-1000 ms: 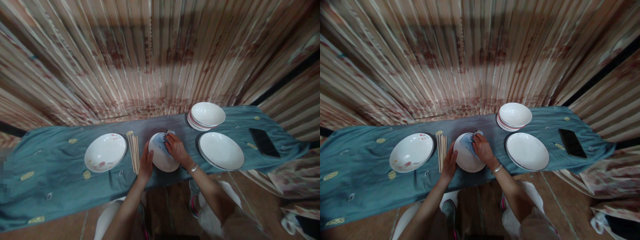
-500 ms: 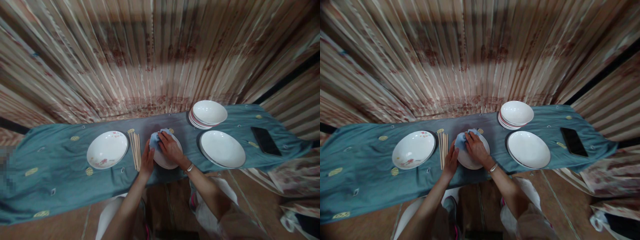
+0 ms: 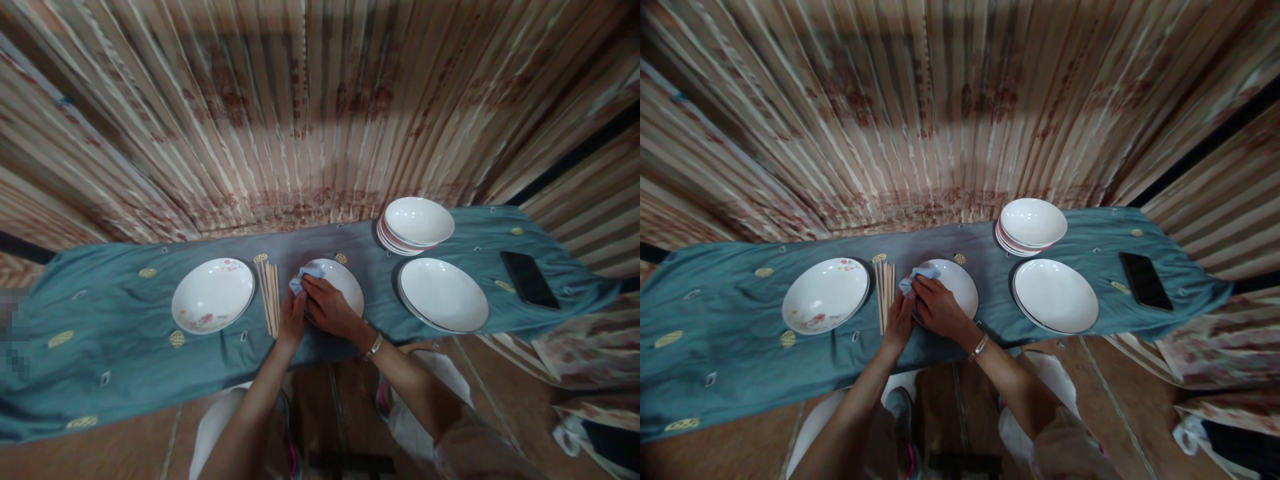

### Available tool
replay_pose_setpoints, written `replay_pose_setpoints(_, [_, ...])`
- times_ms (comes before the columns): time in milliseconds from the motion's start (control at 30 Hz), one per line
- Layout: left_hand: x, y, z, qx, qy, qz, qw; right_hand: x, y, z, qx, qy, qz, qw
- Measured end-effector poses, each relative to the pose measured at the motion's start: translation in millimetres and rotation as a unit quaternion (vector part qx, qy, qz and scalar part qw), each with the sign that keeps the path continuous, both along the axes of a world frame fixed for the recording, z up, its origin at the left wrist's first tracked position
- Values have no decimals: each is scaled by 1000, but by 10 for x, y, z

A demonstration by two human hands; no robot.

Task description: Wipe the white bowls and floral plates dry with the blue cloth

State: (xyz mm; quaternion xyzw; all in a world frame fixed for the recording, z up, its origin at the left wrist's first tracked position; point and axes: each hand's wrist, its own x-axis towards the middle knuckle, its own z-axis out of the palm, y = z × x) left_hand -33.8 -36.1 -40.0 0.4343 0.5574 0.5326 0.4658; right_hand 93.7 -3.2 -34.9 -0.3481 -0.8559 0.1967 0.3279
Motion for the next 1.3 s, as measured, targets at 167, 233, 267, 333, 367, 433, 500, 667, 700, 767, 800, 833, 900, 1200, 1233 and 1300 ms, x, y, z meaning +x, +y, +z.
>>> replay_pose_setpoints(167, [-1,1,-40,29,31,4,999,65,-118,43,-31,26,17,999])
replay_pose_setpoints(233, [-6,-5,-42,40,47,6,998,103,-167,50,-35,27,21,999])
replay_pose_setpoints(267, [-10,-7,-39,43,55,8,998,122,-190,52,-33,27,24,999])
replay_pose_setpoints(333, [-18,-9,-28,41,70,13,997,155,-234,55,-27,24,30,999])
replay_pose_setpoints(367, [-22,-8,-22,40,75,13,996,170,-252,58,-24,22,35,999])
replay_pose_setpoints(433, [-31,-8,-6,38,82,13,996,201,-284,61,-21,20,43,999])
replay_pose_setpoints(500, [-36,-8,13,40,84,13,996,238,-307,61,-22,19,51,998])
replay_pose_setpoints(667, [-41,-10,74,37,90,8,995,367,-334,39,-44,4,61,997])
replay_pose_setpoints(700, [-42,-9,83,36,91,9,995,397,-334,37,-51,-3,62,997])
replay_pose_setpoints(767, [-44,-4,91,34,90,11,995,459,-326,36,-69,-20,66,995])
replay_pose_setpoints(800, [-45,-1,91,32,87,10,996,490,-319,36,-77,-28,68,994])
replay_pose_setpoints(833, [-46,3,89,30,83,8,996,521,-311,35,-84,-35,69,994])
replay_pose_setpoints(900, [-47,10,81,27,74,5,997,581,-291,27,-93,-48,67,992])
replay_pose_setpoints(1200, [-43,35,69,26,70,13,997,807,-189,-120,-53,-128,-22,990])
replay_pose_setpoints(1233, [-42,35,72,24,71,13,997,821,-173,-131,-44,-135,-31,989])
replay_pose_setpoints(1300, [-40,34,78,25,72,14,997,837,-137,-149,-28,-147,-48,988])
